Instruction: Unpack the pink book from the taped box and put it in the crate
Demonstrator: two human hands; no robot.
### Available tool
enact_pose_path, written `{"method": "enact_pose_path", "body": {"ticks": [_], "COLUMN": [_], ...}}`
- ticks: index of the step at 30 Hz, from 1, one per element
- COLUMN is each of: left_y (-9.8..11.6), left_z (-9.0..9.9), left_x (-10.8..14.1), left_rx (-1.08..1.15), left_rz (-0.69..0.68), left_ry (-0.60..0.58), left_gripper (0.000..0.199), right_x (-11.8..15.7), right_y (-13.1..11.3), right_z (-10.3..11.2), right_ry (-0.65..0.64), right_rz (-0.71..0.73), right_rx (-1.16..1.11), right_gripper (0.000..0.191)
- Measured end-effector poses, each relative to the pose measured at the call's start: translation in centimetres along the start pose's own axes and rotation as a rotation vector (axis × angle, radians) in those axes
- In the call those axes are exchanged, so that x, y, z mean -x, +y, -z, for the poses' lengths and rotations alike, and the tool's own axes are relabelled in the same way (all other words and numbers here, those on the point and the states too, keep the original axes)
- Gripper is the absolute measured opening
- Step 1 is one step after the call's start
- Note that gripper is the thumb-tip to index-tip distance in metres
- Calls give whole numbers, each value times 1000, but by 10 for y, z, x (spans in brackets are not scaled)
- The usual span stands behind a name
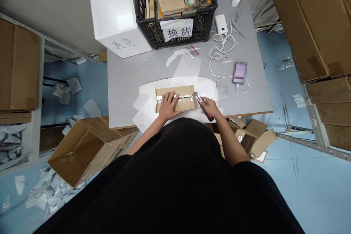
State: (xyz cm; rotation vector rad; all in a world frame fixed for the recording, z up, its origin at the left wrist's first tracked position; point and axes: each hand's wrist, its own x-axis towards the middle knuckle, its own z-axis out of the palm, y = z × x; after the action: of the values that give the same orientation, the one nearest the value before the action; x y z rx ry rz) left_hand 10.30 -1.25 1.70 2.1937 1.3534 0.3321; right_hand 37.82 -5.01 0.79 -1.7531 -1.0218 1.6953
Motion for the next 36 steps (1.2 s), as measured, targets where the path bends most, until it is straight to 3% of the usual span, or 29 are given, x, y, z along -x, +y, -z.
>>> {"method": "enact_pose_path", "body": {"ticks": [17, 36], "left_y": [-1, 0], "left_z": [-2, -5], "left_x": [-1, -2], "left_rx": [32, -28], "left_rz": [-8, -6], "left_ry": [25, 13], "left_gripper": [93, 95], "right_x": [6, 33], "right_y": [-17, -21], "right_z": [0, 4], "right_ry": [64, -61], "right_rz": [65, 28], "right_rx": [219, 322], "right_gripper": [56, 50]}}
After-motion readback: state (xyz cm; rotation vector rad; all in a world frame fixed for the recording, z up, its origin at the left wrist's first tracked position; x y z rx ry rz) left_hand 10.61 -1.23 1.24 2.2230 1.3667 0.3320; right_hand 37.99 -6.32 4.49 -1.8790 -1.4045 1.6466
